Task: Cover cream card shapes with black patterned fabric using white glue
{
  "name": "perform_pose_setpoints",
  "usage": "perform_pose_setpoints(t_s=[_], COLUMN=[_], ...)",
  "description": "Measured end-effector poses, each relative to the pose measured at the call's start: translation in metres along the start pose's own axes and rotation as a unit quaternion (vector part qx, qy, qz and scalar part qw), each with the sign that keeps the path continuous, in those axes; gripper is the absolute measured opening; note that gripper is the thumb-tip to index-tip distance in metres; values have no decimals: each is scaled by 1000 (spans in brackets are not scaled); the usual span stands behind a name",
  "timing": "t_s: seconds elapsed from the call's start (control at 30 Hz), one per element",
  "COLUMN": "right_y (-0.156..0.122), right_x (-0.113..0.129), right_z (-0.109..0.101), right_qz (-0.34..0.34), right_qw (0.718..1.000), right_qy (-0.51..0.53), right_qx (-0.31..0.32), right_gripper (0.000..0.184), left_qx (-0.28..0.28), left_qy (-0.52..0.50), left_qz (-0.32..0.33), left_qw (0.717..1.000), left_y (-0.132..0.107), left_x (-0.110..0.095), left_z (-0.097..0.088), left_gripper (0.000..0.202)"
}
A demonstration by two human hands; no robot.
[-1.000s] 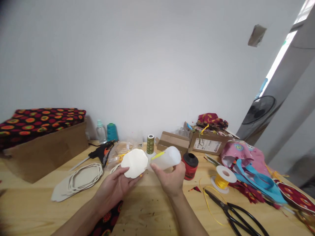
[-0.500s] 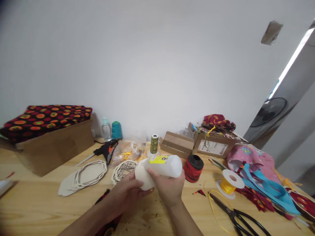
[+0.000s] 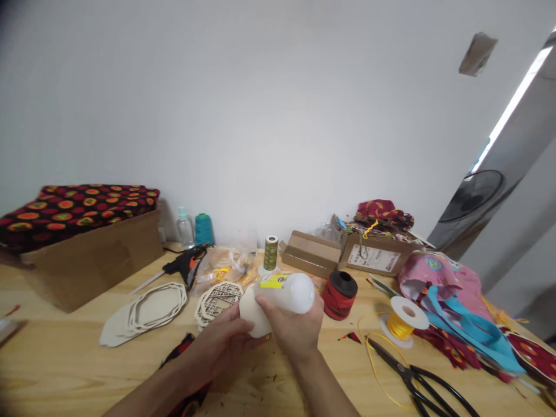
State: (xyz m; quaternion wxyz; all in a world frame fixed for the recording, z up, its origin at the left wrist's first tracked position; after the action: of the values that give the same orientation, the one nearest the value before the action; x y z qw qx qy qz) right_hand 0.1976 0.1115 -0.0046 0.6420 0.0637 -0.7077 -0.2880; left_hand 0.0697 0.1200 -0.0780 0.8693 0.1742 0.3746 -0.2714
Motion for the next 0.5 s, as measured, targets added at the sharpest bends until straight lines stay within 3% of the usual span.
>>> perform_pose_setpoints(t_s=[0.2,0.5], right_y=[1,1], right_x=[0,-6], right_z=[2,2], right_qz=[-22,0], right_qw=[1000,1000], right_qy=[11,19], right_qx=[16,14], right_gripper=[33,40], left_qx=[2,-3], left_qy=[2,4], left_qz=[0,-4], left_qw=[1000,1000], left_y=[0,1], left_x=[2,2], left_z=[-1,-2], left_gripper=[53,58])
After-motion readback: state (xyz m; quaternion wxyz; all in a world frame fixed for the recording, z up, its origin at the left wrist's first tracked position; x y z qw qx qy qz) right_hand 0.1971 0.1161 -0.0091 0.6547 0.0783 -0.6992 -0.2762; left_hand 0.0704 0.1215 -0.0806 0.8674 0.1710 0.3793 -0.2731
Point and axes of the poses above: each hand's wrist, its own y-axis towards the middle knuckle, its own z-axis out of the palm, x = y × z, the point moved 9 cm from there along y, towards the middle knuckle, and after that the axes turned 12 degrees about x, right-handed, at the moved point
